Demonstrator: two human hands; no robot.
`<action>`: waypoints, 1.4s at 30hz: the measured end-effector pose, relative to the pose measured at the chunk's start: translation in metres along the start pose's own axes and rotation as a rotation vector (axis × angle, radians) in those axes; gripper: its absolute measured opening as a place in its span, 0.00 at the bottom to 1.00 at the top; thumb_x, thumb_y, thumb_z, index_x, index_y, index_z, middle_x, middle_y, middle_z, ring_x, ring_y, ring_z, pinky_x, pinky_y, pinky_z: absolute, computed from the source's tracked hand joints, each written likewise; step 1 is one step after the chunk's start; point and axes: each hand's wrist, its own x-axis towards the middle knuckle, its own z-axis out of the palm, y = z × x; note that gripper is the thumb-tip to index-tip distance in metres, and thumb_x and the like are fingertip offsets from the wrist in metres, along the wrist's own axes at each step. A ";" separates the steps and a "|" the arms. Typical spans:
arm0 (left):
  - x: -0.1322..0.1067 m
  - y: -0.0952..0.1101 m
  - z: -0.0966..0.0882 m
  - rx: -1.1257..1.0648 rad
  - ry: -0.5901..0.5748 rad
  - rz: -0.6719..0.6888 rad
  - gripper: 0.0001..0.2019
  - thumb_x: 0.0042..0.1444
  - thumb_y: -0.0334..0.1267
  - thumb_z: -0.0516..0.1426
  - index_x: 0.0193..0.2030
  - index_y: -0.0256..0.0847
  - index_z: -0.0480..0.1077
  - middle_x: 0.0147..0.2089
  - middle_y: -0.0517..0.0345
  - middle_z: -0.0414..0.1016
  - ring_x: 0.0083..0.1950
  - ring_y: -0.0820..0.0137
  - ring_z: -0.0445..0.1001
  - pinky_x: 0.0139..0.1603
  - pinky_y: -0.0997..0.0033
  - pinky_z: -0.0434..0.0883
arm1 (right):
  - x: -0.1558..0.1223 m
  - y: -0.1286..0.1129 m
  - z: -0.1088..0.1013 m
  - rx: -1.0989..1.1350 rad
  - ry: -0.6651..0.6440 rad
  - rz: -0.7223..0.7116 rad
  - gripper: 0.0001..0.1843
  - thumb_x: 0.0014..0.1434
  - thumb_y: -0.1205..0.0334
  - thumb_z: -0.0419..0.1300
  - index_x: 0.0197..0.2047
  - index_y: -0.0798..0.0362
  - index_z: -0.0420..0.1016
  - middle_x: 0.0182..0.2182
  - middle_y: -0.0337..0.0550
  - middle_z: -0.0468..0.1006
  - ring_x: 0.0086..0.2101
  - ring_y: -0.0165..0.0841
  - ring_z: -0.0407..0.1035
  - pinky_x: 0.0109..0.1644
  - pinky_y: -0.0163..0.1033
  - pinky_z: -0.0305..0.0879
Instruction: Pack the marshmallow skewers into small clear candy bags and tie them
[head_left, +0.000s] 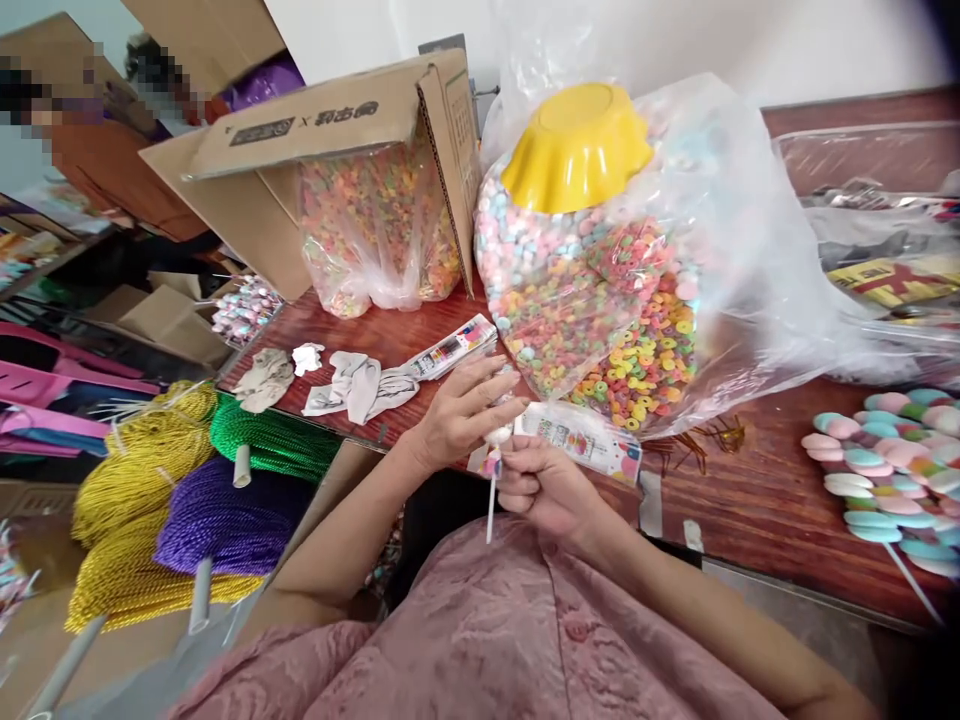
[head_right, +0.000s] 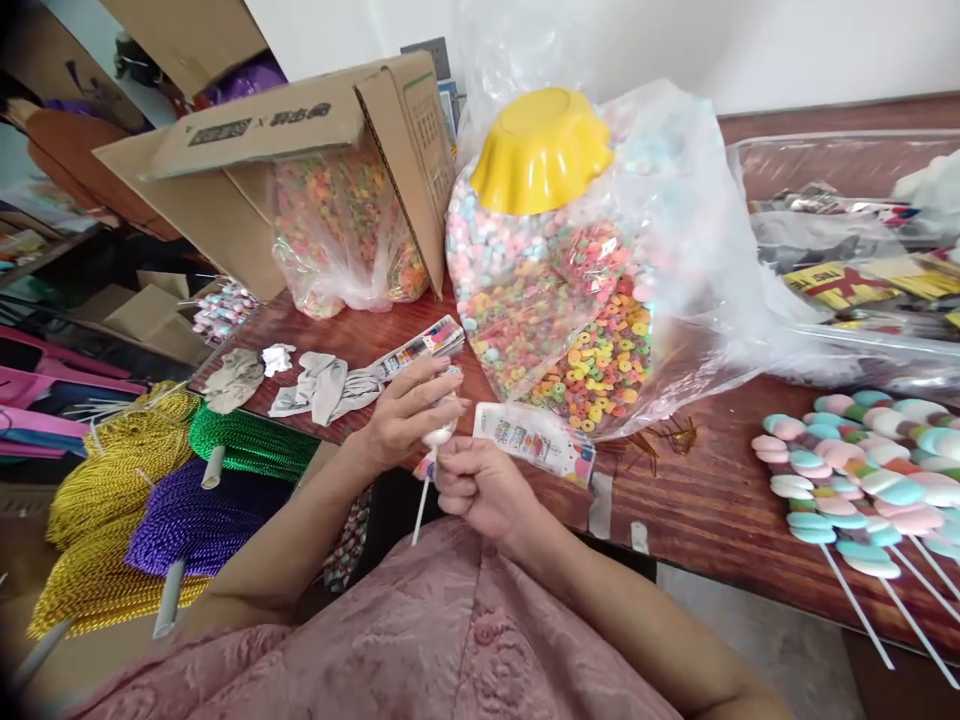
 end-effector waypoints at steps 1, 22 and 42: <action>-0.012 0.004 -0.010 0.013 -0.048 -0.017 0.10 0.64 0.35 0.54 0.50 0.42 0.73 0.56 0.49 0.76 0.67 0.58 0.64 0.64 0.45 0.66 | 0.000 0.006 0.002 0.001 -0.017 0.052 0.16 0.46 0.56 0.64 0.25 0.51 0.58 0.16 0.25 0.52 0.16 0.19 0.37 0.19 0.30 0.36; 0.045 0.070 0.080 0.108 -0.671 -0.090 0.12 0.58 0.25 0.50 0.44 0.32 0.72 0.43 0.42 0.73 0.45 0.57 0.71 0.41 0.59 0.69 | -0.157 -0.030 -0.110 -1.619 1.124 -0.737 0.08 0.62 0.64 0.55 0.39 0.52 0.76 0.34 0.44 0.79 0.34 0.33 0.72 0.40 0.39 0.67; 0.033 0.066 0.082 0.097 -0.348 -0.279 0.11 0.63 0.31 0.51 0.35 0.40 0.75 0.35 0.52 0.76 0.41 0.61 0.69 0.40 0.61 0.62 | -0.286 -0.114 -0.180 -2.483 1.421 -0.519 0.10 0.54 0.65 0.61 0.22 0.56 0.72 0.19 0.46 0.70 0.21 0.26 0.51 0.29 0.40 0.38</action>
